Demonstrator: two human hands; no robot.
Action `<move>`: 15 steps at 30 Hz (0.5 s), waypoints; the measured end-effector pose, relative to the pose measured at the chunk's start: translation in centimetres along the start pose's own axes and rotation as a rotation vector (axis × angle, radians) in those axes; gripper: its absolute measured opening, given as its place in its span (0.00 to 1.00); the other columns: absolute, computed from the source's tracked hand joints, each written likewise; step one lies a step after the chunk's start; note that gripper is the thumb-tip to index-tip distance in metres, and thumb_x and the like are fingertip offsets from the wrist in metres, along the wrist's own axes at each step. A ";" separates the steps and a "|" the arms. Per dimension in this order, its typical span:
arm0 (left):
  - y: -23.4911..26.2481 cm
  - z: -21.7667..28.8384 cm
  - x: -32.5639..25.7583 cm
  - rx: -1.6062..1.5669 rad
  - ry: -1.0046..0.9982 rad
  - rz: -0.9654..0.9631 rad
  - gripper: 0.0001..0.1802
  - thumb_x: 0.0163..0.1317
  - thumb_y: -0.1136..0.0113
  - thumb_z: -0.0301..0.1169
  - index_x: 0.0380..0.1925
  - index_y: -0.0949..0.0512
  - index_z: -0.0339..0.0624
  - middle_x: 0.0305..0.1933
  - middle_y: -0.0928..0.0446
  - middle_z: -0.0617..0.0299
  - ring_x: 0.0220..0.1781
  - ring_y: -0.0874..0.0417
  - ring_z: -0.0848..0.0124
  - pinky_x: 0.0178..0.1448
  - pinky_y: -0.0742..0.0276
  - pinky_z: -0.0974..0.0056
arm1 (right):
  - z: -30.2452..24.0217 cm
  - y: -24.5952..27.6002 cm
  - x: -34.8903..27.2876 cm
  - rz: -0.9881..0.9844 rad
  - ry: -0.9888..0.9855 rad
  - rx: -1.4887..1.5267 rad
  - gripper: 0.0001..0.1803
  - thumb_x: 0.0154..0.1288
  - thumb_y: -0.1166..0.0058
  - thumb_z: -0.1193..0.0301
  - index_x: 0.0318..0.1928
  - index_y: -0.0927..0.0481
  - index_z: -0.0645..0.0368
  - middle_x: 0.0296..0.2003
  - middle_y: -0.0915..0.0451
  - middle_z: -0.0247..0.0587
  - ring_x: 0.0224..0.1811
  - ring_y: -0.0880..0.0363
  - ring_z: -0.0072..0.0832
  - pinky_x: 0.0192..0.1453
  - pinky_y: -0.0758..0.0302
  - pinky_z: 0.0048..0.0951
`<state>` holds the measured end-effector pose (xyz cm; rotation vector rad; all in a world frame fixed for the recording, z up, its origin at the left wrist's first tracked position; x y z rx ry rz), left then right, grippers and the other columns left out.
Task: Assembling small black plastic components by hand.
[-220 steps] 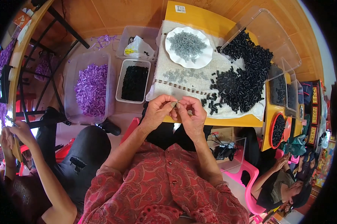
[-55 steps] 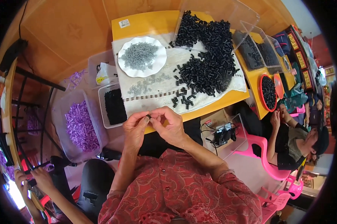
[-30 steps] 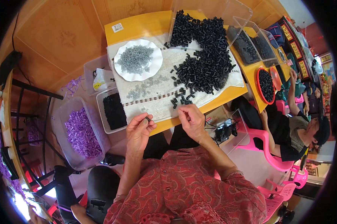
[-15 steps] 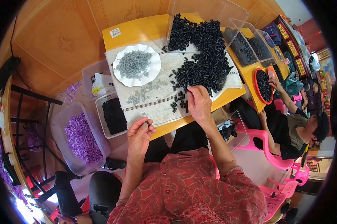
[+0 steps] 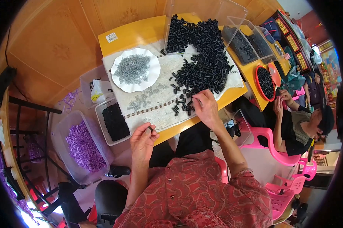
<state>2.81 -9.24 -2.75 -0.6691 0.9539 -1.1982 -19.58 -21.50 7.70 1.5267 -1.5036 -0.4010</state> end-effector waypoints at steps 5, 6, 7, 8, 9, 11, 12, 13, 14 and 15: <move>0.0 0.0 0.0 -0.012 0.011 0.003 0.14 0.64 0.46 0.20 0.49 0.25 0.34 0.46 0.22 0.51 0.40 0.20 0.69 0.48 0.20 0.60 | 0.0 0.0 0.0 0.004 -0.005 -0.023 0.05 0.54 0.42 0.78 0.33 0.20 0.61 0.33 0.24 0.45 0.36 0.23 0.43 0.39 0.26 0.39; 0.0 0.0 0.0 -0.014 0.011 0.001 0.14 0.64 0.46 0.20 0.50 0.25 0.34 0.45 0.21 0.51 0.40 0.20 0.69 0.48 0.19 0.60 | -0.3 -0.1 0.2 0.015 0.031 -0.029 0.05 0.54 0.42 0.78 0.33 0.20 0.61 0.32 0.24 0.45 0.36 0.23 0.43 0.38 0.26 0.39; 0.0 0.0 0.1 -0.016 0.010 0.001 0.14 0.64 0.46 0.20 0.50 0.25 0.34 0.45 0.21 0.51 0.40 0.20 0.69 0.48 0.19 0.60 | -0.5 -0.2 0.5 0.014 0.032 -0.031 0.05 0.54 0.42 0.78 0.33 0.20 0.61 0.32 0.24 0.45 0.36 0.23 0.43 0.38 0.26 0.39; 0.0 -0.1 0.1 -0.019 0.019 0.006 0.14 0.64 0.46 0.20 0.49 0.25 0.34 0.45 0.21 0.51 0.40 0.20 0.69 0.48 0.19 0.60 | -0.6 -0.5 0.8 0.014 0.028 -0.020 0.05 0.54 0.42 0.78 0.33 0.20 0.61 0.32 0.24 0.45 0.36 0.23 0.43 0.39 0.26 0.39; 0.1 -0.2 0.1 -0.023 0.027 0.011 0.14 0.64 0.46 0.20 0.49 0.25 0.34 0.45 0.21 0.51 0.40 0.20 0.69 0.48 0.19 0.60 | -0.6 -0.7 1.0 0.014 0.023 -0.010 0.05 0.54 0.42 0.79 0.34 0.20 0.61 0.32 0.24 0.45 0.36 0.23 0.44 0.39 0.26 0.39; 0.1 -0.1 0.0 -0.023 0.024 0.012 0.14 0.64 0.46 0.20 0.49 0.24 0.34 0.45 0.21 0.52 0.40 0.20 0.69 0.48 0.19 0.60 | -0.8 -0.7 1.6 0.030 0.050 -0.034 0.07 0.53 0.43 0.79 0.35 0.20 0.61 0.32 0.24 0.46 0.36 0.24 0.44 0.39 0.26 0.40; 0.1 0.0 0.1 -0.023 0.020 0.014 0.14 0.64 0.46 0.20 0.49 0.24 0.35 0.45 0.22 0.52 0.40 0.20 0.69 0.48 0.19 0.60 | -1.1 -0.6 1.8 0.047 0.077 -0.057 0.08 0.53 0.43 0.79 0.36 0.20 0.61 0.32 0.25 0.46 0.37 0.24 0.44 0.39 0.26 0.40; 0.2 0.0 0.1 -0.024 0.021 0.012 0.14 0.64 0.46 0.20 0.49 0.24 0.35 0.45 0.22 0.52 0.40 0.20 0.69 0.48 0.19 0.60 | -1.1 -0.5 1.7 0.048 0.078 -0.059 0.08 0.53 0.43 0.79 0.36 0.20 0.61 0.32 0.25 0.46 0.37 0.24 0.44 0.39 0.26 0.40; 0.3 -0.1 0.1 -0.019 0.024 0.011 0.13 0.64 0.47 0.20 0.49 0.24 0.34 0.45 0.22 0.52 0.40 0.20 0.69 0.48 0.19 0.60 | -0.9 -0.5 1.5 0.037 0.073 -0.140 0.09 0.55 0.44 0.80 0.38 0.20 0.60 0.34 0.25 0.46 0.35 0.24 0.44 0.38 0.26 0.39; 0.4 -0.2 0.1 -0.014 0.027 0.011 0.13 0.64 0.47 0.20 0.49 0.24 0.34 0.45 0.22 0.52 0.40 0.20 0.69 0.48 0.19 0.60 | -0.7 -0.5 1.4 0.027 0.068 -0.221 0.11 0.56 0.45 0.80 0.41 0.20 0.59 0.36 0.25 0.45 0.34 0.23 0.43 0.37 0.26 0.37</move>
Point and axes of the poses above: each hand's wrist, its own x-axis towards the middle knuckle, its own y-axis out of the back of the hand, z = x × y, the point moved 10 cm from there along x, towards the middle knuckle
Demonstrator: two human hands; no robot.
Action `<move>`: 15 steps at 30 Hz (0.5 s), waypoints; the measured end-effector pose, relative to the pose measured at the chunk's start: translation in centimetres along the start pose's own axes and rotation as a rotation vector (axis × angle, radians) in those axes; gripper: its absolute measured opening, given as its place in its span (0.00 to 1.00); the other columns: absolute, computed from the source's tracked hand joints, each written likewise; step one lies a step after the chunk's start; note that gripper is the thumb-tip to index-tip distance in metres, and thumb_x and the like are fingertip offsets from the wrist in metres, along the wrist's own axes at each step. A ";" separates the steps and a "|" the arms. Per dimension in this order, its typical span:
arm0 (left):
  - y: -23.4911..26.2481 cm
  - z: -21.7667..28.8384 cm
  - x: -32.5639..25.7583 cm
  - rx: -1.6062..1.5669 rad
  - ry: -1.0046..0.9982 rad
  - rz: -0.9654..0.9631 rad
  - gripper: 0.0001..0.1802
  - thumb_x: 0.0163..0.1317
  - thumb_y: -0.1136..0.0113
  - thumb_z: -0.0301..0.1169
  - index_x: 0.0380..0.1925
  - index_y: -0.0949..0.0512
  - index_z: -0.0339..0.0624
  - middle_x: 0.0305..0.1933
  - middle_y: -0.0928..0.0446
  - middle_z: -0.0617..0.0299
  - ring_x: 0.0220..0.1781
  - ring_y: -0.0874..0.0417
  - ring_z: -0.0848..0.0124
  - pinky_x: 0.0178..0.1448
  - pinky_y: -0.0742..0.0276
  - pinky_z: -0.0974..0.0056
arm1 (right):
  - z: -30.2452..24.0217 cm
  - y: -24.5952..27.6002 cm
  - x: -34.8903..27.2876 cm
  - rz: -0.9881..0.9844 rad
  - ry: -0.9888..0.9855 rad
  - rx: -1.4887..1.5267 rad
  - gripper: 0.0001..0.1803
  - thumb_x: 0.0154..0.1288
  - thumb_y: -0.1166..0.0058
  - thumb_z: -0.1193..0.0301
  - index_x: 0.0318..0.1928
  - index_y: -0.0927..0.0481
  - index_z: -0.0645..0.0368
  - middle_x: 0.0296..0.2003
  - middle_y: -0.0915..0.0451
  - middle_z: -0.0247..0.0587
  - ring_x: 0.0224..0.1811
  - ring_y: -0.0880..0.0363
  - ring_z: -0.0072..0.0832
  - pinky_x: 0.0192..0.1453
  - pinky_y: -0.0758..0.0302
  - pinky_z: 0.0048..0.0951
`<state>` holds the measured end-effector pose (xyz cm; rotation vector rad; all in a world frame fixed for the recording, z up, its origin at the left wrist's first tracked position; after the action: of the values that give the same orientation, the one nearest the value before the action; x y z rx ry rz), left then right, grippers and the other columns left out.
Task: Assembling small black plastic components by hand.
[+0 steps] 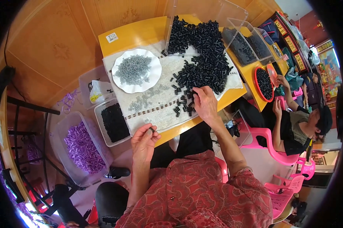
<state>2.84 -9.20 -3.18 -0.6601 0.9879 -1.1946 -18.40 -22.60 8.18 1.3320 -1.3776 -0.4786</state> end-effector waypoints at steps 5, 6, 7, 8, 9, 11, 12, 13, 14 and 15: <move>-0.1 0.0 0.0 0.005 0.001 0.000 0.13 0.64 0.47 0.20 0.49 0.25 0.34 0.45 0.22 0.52 0.40 0.20 0.69 0.48 0.19 0.60 | -0.4 -0.5 -0.2 -0.041 0.039 0.023 0.13 0.53 0.45 0.81 0.41 0.19 0.57 0.35 0.26 0.46 0.36 0.25 0.43 0.39 0.26 0.39; -0.1 0.0 0.1 0.005 -0.001 0.001 0.13 0.64 0.47 0.20 0.49 0.25 0.34 0.45 0.22 0.52 0.40 0.20 0.69 0.48 0.20 0.60 | -0.5 -0.8 -0.3 -0.080 0.034 0.078 0.13 0.51 0.45 0.81 0.39 0.19 0.57 0.34 0.26 0.47 0.38 0.26 0.44 0.40 0.26 0.40; -0.1 0.0 0.1 0.005 -0.001 0.001 0.13 0.64 0.47 0.20 0.49 0.25 0.34 0.45 0.22 0.52 0.40 0.20 0.69 0.48 0.20 0.60 | -0.4 -0.8 -0.4 -0.080 0.034 0.078 0.13 0.51 0.45 0.81 0.39 0.19 0.57 0.34 0.26 0.47 0.38 0.26 0.44 0.40 0.26 0.40; -0.1 0.0 0.1 0.011 0.000 -0.001 0.13 0.64 0.47 0.20 0.49 0.25 0.34 0.45 0.22 0.52 0.40 0.20 0.69 0.48 0.20 0.60 | 0.0 -0.9 -0.5 -0.076 0.024 0.107 0.14 0.51 0.45 0.81 0.40 0.19 0.56 0.33 0.26 0.47 0.38 0.25 0.44 0.40 0.26 0.40; -0.1 -0.1 0.1 0.016 0.001 -0.003 0.13 0.64 0.47 0.20 0.49 0.25 0.35 0.45 0.22 0.52 0.40 0.20 0.69 0.48 0.20 0.60 | 0.2 -0.8 -0.6 -0.073 0.013 0.137 0.14 0.51 0.45 0.81 0.40 0.19 0.56 0.33 0.26 0.47 0.38 0.25 0.44 0.39 0.26 0.40; -0.1 -0.1 0.1 0.015 0.002 0.001 0.13 0.65 0.47 0.20 0.49 0.25 0.34 0.46 0.22 0.52 0.40 0.20 0.69 0.48 0.20 0.60 | 0.7 -0.9 -0.6 -0.071 -0.025 0.152 0.13 0.51 0.45 0.81 0.39 0.19 0.56 0.33 0.26 0.47 0.38 0.25 0.44 0.39 0.26 0.40; -0.1 -0.1 0.1 0.013 0.005 0.003 0.13 0.65 0.47 0.20 0.49 0.25 0.34 0.46 0.22 0.52 0.40 0.20 0.69 0.48 0.20 0.60 | 1.1 -0.9 -0.5 -0.069 -0.064 0.166 0.13 0.51 0.45 0.81 0.39 0.19 0.56 0.33 0.26 0.47 0.37 0.25 0.44 0.39 0.26 0.40; 0.0 0.0 0.0 0.013 0.003 0.004 0.13 0.65 0.47 0.20 0.49 0.25 0.34 0.46 0.22 0.52 0.40 0.20 0.69 0.48 0.20 0.60 | 1.1 -0.9 -0.5 -0.069 -0.063 0.167 0.13 0.51 0.45 0.81 0.39 0.19 0.56 0.33 0.26 0.47 0.37 0.25 0.44 0.39 0.26 0.40; -0.1 0.0 0.0 0.019 -0.001 0.000 0.13 0.65 0.47 0.20 0.49 0.25 0.34 0.46 0.22 0.52 0.40 0.20 0.69 0.48 0.20 0.60 | 1.1 -0.8 -0.3 -0.045 -0.054 0.121 0.13 0.54 0.45 0.80 0.40 0.19 0.56 0.33 0.26 0.45 0.36 0.24 0.42 0.37 0.25 0.38; -0.2 0.0 0.1 0.025 -0.004 -0.004 0.13 0.65 0.47 0.20 0.49 0.25 0.34 0.46 0.22 0.52 0.40 0.20 0.69 0.48 0.20 0.60 | 1.1 -0.6 -0.1 -0.020 -0.045 0.076 0.12 0.56 0.46 0.80 0.41 0.18 0.56 0.33 0.25 0.43 0.34 0.23 0.40 0.36 0.25 0.36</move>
<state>2.77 -9.33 -3.04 -0.6450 0.9673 -1.2063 -19.10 -23.11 7.26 1.4053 -1.4327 -0.4763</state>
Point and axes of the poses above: each hand's wrist, its own x-axis towards the middle knuckle, its own y-axis out of the back of the hand, z = x × y, the point moved 10 cm from there along x, towards the middle knuckle
